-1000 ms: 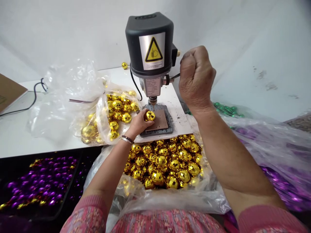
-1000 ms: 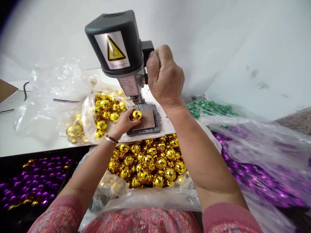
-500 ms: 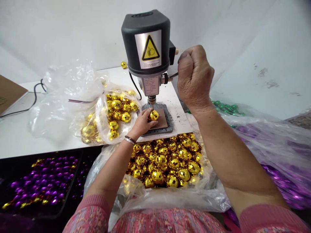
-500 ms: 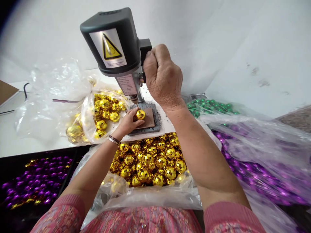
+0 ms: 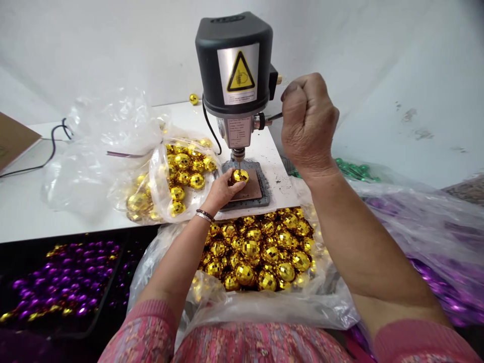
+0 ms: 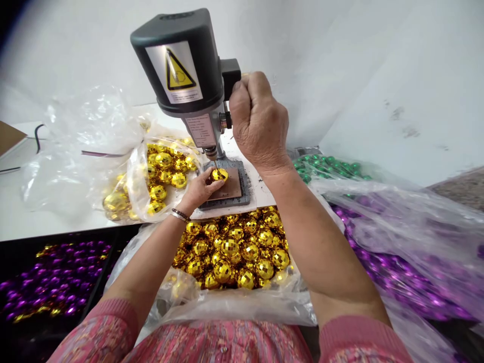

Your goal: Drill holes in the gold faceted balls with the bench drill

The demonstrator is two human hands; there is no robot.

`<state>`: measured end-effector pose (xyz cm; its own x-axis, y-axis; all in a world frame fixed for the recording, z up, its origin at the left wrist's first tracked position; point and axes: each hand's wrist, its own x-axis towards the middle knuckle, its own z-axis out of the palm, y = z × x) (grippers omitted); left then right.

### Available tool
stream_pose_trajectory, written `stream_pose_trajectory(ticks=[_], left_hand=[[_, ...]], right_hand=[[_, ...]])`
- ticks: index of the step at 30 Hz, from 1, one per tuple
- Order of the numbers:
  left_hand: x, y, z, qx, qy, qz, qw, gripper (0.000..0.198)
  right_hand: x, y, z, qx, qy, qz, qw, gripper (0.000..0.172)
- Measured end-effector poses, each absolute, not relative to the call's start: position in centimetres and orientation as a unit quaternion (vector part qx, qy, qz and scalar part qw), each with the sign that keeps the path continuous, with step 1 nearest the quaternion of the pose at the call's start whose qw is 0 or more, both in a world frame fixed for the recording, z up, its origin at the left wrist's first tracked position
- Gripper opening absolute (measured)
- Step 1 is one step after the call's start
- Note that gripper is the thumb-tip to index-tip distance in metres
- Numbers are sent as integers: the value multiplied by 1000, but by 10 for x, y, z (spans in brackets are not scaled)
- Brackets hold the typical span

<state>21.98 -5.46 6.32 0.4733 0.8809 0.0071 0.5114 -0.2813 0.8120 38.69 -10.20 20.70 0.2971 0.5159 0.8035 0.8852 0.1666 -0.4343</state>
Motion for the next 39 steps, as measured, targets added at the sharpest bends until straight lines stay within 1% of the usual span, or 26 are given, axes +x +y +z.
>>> stream_pose_trajectory(ticks=[4,11,15,21,24,29,35,37,39], left_hand=[[221,-57,63,761,452,242,398,48],[221,-57,59,755,447,250,409,50],[221,-57,57,752,446,250,416,53],[221,-58,56,753,436,256,421,45],[220,-57,53,752,425,266,428,41],[219,-55,48,740,433,267,441,48],[218,-54,43,738,415,277,453,49],[218,-54,41,733,413,284,461,48],[220,-53,39,721,411,294,474,44]], right_hand=[[387,-107,198,-611,-569,-188,517,36],[385,-120,175,-593,-575,-179,534,27],[385,-122,164,-595,-571,-190,533,31],[386,-123,147,-592,-560,-228,532,35],[387,-121,139,-569,-559,-251,548,37],[388,-116,134,-550,-558,-248,570,40],[386,-119,114,-565,-551,-242,564,38],[385,-120,116,-567,-547,-232,571,37],[384,-118,131,-556,-543,-218,591,38]])
